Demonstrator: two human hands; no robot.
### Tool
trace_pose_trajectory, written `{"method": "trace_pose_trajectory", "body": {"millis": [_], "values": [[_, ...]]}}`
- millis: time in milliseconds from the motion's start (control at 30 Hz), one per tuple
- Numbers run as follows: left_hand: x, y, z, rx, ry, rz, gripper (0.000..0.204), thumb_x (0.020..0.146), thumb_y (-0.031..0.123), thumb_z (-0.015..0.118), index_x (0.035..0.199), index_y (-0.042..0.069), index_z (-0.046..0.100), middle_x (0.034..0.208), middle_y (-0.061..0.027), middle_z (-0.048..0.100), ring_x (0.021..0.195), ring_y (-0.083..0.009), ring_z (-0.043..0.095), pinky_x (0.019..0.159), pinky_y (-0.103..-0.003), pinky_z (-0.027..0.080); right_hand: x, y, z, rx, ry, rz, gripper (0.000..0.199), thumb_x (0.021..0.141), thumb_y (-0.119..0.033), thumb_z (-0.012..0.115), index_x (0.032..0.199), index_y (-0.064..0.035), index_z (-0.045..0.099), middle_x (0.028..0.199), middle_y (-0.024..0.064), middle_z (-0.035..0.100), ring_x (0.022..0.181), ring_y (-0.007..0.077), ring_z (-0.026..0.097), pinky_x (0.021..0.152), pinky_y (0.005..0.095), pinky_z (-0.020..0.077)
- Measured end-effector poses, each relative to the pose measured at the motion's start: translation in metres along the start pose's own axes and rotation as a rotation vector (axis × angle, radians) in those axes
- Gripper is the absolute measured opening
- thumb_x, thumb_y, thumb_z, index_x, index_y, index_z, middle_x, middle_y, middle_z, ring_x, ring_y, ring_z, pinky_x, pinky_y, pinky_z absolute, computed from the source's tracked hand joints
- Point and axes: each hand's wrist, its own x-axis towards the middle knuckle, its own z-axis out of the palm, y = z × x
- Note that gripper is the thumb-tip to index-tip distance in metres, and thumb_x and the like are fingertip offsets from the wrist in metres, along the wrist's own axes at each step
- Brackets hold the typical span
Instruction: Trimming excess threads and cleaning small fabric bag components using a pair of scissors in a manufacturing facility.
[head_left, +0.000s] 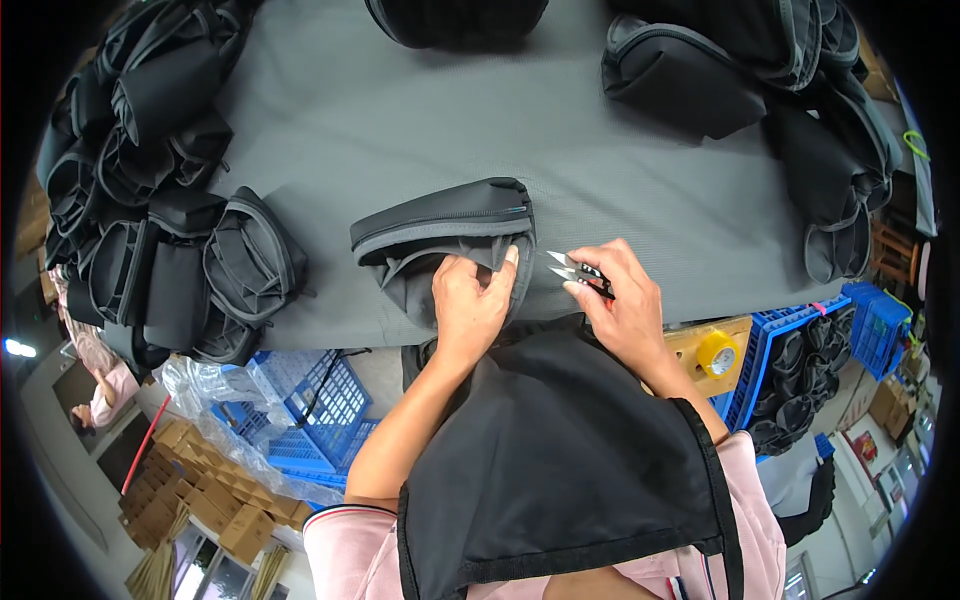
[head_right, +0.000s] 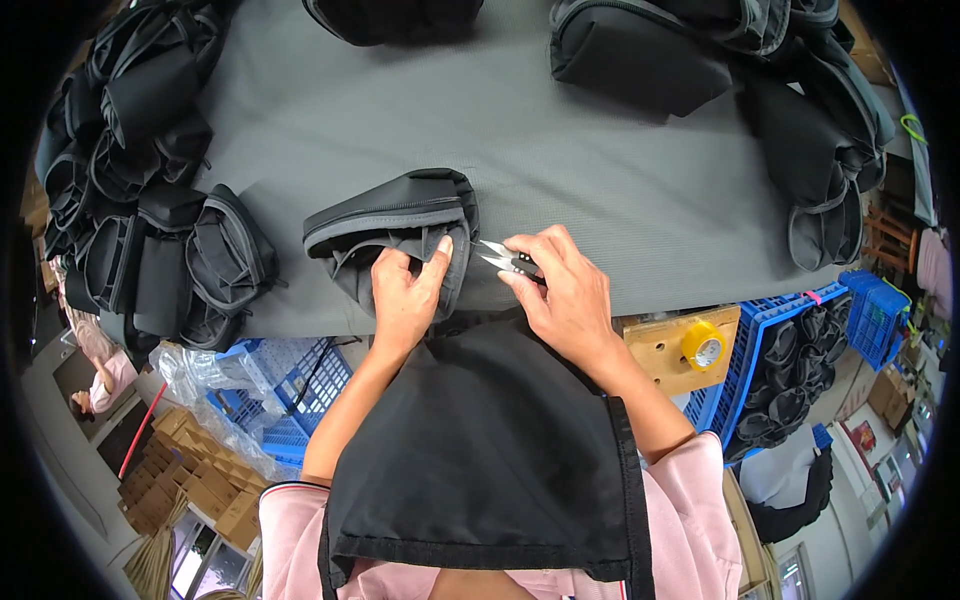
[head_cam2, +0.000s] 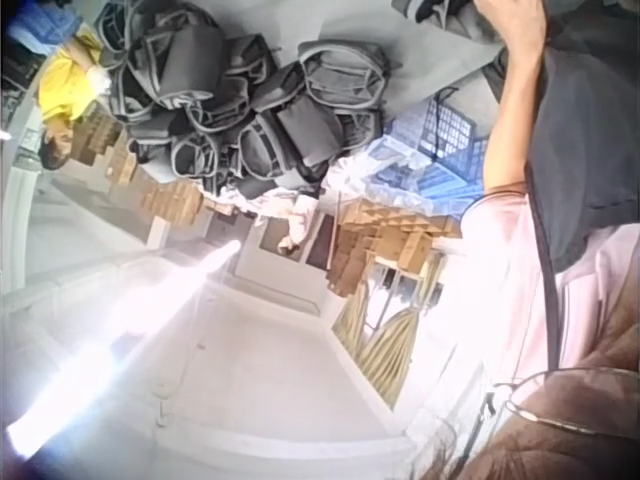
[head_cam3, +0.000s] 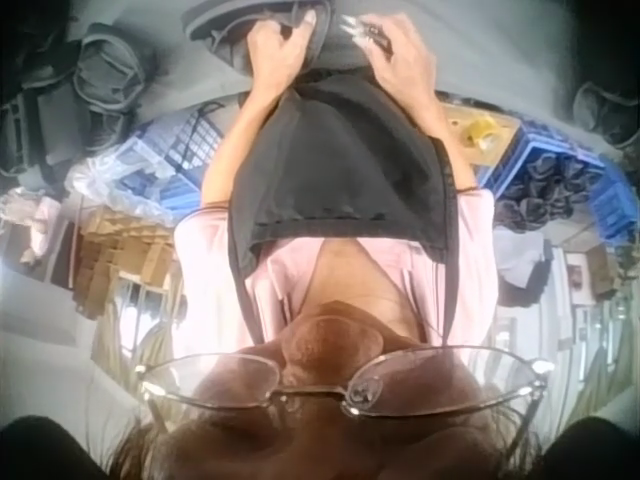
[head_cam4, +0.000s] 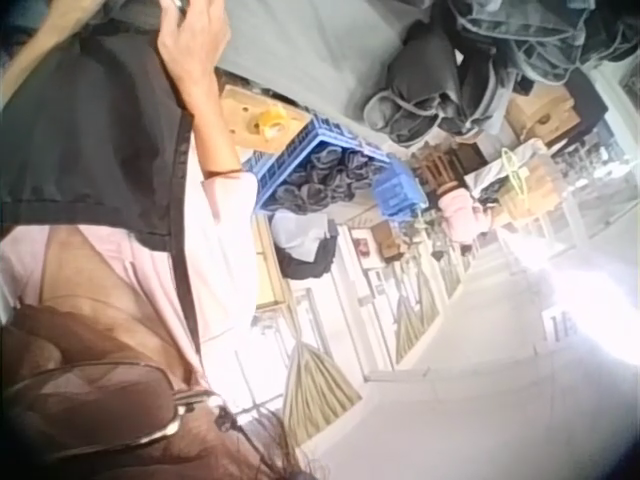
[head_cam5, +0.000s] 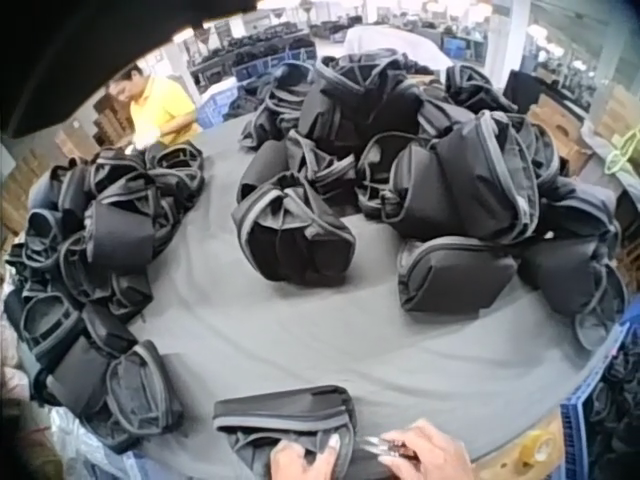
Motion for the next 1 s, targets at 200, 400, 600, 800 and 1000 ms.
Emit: {"method": "trace_pose_trajectory", "body": {"millis": [200, 400, 600, 800, 1000], "values": [[0.000, -0.002, 0.000, 0.033, -0.058, -0.062, 0.046, 0.073, 0.025, 0.072, 0.047, -0.003, 0.046, 0.051, -0.0161, 0.047, 0.052, -0.0291, 0.049, 0.051, -0.040, 0.038, 0.010, 0.002, 0.003, -0.031, -0.028, -0.039, 0.023, 0.073, -0.006, 0.067, 0.095, -0.0046, 0.061, 0.078, 0.0062, 0.054, 0.061, 0.0188, 0.054, 0.056, 0.0285, 0.0437], [-0.001, -0.002, 0.001, -0.011, -0.062, -0.096, 0.045, 0.073, 0.025, 0.073, 0.048, -0.003, 0.047, 0.051, -0.0165, 0.047, 0.052, -0.0294, 0.048, 0.050, -0.040, 0.038, 0.015, 0.001, 0.003, -0.268, 0.013, -0.263, 0.023, 0.070, -0.009, 0.069, 0.092, -0.0073, 0.063, 0.075, 0.0042, 0.054, 0.058, 0.0210, 0.053, 0.054, 0.0303, 0.0429], [-0.001, 0.002, -0.001, 0.054, -0.055, -0.078, 0.044, 0.073, 0.023, 0.073, 0.049, -0.003, 0.047, 0.050, -0.0153, 0.047, 0.052, -0.0290, 0.048, 0.050, -0.039, 0.038, 0.014, -0.009, -0.001, -0.433, -0.019, -0.316, 0.021, 0.070, -0.009, 0.069, 0.090, -0.0081, 0.063, 0.073, 0.0043, 0.054, 0.057, 0.0230, 0.052, 0.055, 0.0312, 0.0429], [0.000, 0.001, 0.000, 0.027, -0.060, -0.042, 0.044, 0.073, 0.024, 0.073, 0.049, -0.002, 0.046, 0.051, -0.0154, 0.048, 0.051, -0.0297, 0.048, 0.049, -0.039, 0.037, 0.013, -0.004, 0.002, -0.215, 0.059, -0.190, 0.019, 0.070, -0.007, 0.069, 0.088, -0.0064, 0.063, 0.073, 0.0047, 0.054, 0.059, 0.0222, 0.055, 0.054, 0.0307, 0.0430], [0.005, -0.004, -0.003, -0.005, -0.050, -0.057, 0.047, 0.072, 0.026, 0.074, 0.049, -0.003, 0.045, 0.051, -0.0162, 0.046, 0.050, -0.0296, 0.046, 0.048, -0.039, 0.036, 0.013, -0.001, 0.005, -0.145, -0.024, -0.201, 0.019, 0.070, -0.004, 0.068, 0.088, -0.0054, 0.064, 0.072, 0.0062, 0.055, 0.058, 0.0204, 0.054, 0.051, 0.0291, 0.0421]]}}
